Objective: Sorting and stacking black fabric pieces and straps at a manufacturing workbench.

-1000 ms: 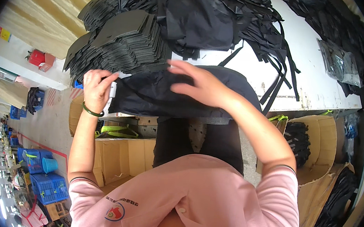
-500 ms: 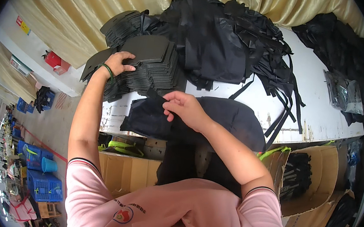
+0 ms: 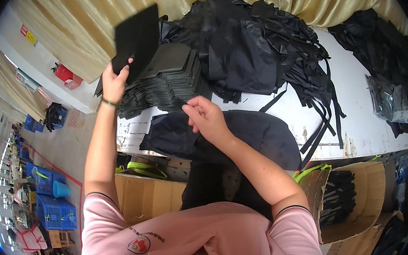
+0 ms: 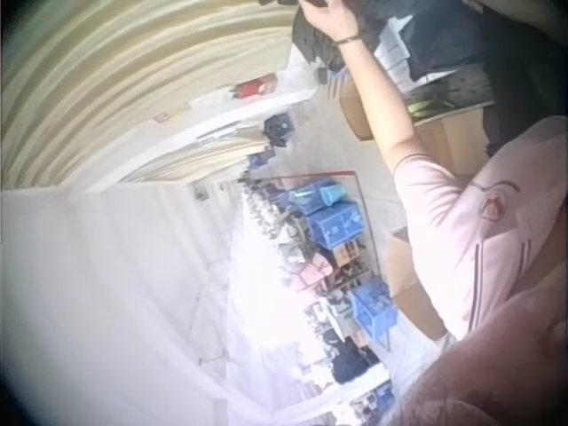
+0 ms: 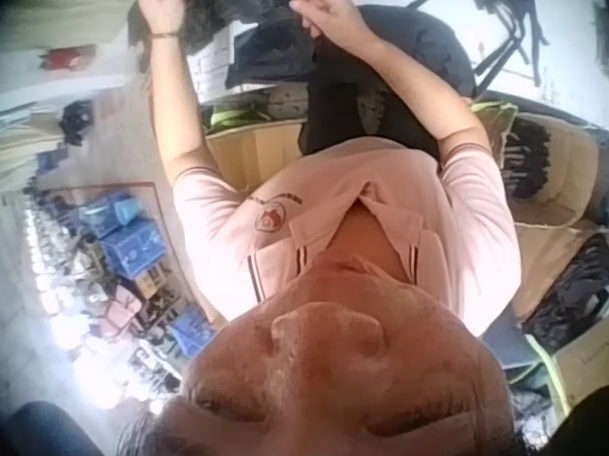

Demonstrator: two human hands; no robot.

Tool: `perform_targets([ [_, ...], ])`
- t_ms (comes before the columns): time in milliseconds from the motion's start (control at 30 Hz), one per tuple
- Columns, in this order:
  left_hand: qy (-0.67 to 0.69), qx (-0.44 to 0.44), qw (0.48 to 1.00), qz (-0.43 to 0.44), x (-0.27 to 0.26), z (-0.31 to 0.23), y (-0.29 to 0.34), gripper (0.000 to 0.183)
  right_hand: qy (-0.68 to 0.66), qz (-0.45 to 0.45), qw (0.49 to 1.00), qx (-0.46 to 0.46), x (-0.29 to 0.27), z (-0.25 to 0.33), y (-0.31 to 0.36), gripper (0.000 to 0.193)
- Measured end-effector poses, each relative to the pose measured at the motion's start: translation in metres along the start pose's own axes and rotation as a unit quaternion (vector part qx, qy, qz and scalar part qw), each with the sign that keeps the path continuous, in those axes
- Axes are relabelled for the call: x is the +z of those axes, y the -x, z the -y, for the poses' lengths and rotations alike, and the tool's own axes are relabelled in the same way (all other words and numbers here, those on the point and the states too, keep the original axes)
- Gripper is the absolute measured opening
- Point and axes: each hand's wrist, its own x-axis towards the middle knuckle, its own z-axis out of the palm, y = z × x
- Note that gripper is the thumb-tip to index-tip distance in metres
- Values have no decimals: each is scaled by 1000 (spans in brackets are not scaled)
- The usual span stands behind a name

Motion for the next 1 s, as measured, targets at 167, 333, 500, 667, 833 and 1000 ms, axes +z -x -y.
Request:
perform_targets([
  [167,276,-44,960,-20,57,-49,81,22,43,-87,966,-238,20,18,-9,9],
  [333,255,-72,964,2,86,-49,130,25,149,-93,956,-234,27,30,4,11],
  [500,5,154,985,73,85,-56,119,58,237,-32,932,-272,-2,28,15,16],
  [667,-256,327,902,118,63,-64,105,62,-89,214,973,-7,-56,89,53,57],
  [833,-62,185,951,241,53,-76,107,56,-62,-4,998,-19,-48,83,67,54],
  [1000,301,-48,947,-100,27,-36,118,27,25,-95,980,174,-121,12,85,36],
])
